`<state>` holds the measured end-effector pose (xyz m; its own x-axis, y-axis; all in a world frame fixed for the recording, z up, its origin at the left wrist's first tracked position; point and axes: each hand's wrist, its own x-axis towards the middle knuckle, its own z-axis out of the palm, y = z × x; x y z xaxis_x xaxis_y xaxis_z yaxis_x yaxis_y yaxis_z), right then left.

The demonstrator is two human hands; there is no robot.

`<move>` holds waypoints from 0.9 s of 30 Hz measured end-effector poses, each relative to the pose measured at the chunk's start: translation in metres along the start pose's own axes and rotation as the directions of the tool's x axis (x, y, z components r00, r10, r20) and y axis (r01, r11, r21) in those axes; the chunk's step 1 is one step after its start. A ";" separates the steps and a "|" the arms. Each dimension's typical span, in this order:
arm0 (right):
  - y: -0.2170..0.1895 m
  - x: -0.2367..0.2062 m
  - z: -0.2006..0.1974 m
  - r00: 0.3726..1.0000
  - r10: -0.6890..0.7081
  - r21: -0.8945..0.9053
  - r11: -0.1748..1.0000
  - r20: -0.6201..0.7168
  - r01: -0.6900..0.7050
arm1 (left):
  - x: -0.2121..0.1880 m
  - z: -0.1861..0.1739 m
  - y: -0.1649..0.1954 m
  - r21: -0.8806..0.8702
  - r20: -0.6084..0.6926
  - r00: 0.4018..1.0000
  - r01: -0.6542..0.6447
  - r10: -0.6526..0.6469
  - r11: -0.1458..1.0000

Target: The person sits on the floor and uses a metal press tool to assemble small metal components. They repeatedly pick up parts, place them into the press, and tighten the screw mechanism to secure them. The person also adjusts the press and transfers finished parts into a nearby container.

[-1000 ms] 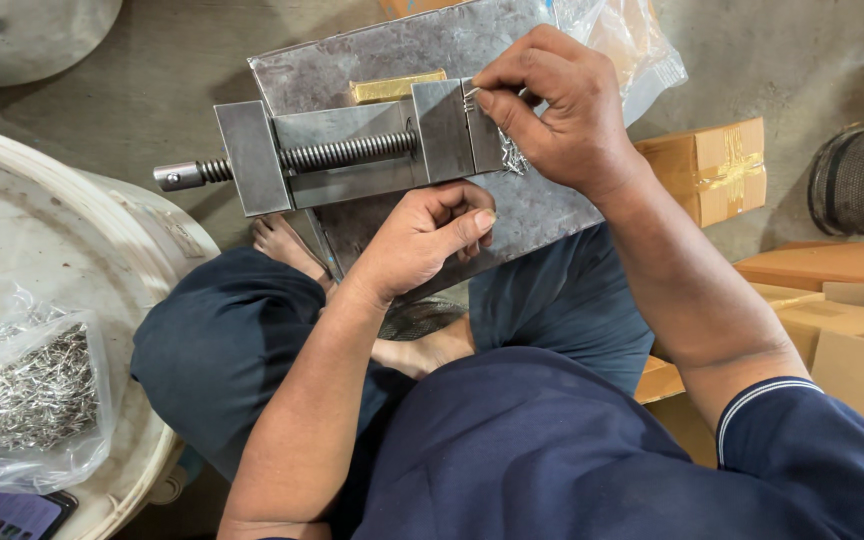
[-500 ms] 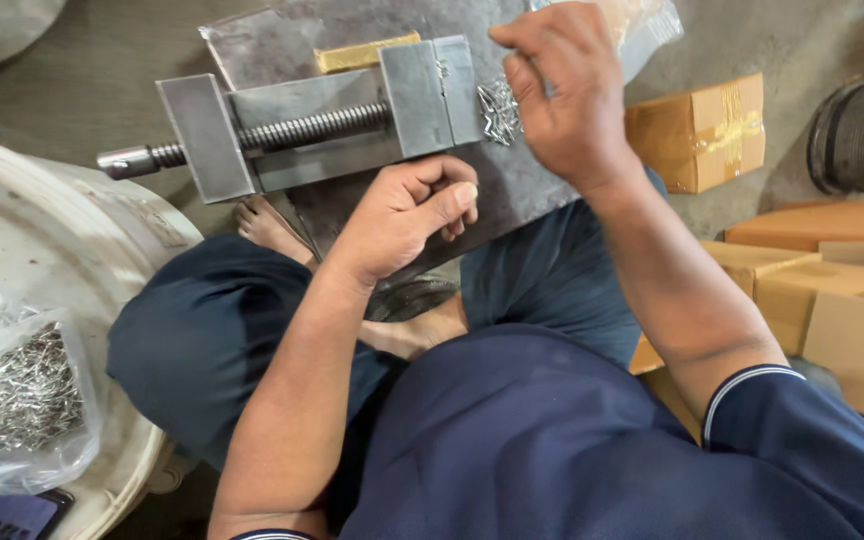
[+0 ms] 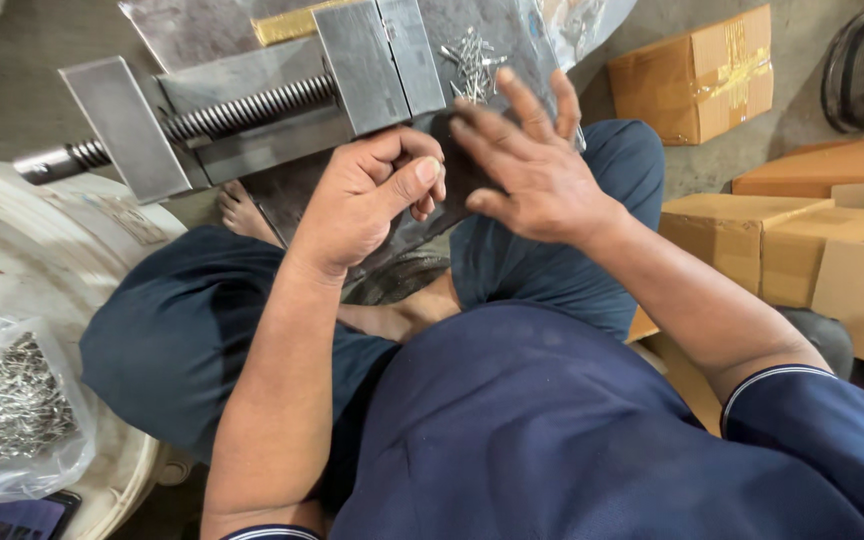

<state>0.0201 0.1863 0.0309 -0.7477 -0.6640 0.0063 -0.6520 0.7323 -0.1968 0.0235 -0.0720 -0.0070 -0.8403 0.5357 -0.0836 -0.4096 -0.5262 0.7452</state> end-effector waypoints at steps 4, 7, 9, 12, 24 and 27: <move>0.005 -0.011 -0.001 0.903 0.197 0.278 0.956 -0.382 -0.091 | -0.002 0.000 0.001 0.032 0.011 1.000 -0.016 0.016 0.999; 0.003 -0.008 0.000 0.885 0.355 0.486 0.856 -0.303 -0.177 | -0.002 0.001 0.003 0.046 0.018 1.000 -0.025 0.025 0.999; -0.002 -0.003 0.000 0.916 0.250 0.401 0.909 -0.314 -0.111 | -0.002 0.002 0.004 0.064 0.010 1.000 -0.026 0.025 0.998; -0.004 0.009 -0.006 0.950 0.203 0.329 0.937 -0.239 -0.117 | -0.002 0.004 0.005 0.103 -0.008 1.000 -0.026 0.027 0.994; -0.004 0.009 -0.008 0.893 0.318 0.925 0.104 0.318 -0.366 | 0.002 0.020 0.003 0.578 -0.066 0.983 -0.101 0.170 0.810; -0.008 0.010 -0.006 0.884 0.265 0.915 -0.230 0.385 -0.330 | 0.002 0.018 0.002 0.696 0.042 0.972 -0.193 0.230 0.691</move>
<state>0.0171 0.1746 0.0385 -0.7849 -0.4515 -0.4243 0.5121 -0.0873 -0.8545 0.0273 -0.0598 0.0064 -0.8963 0.4275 0.1176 0.1267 -0.0073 0.9919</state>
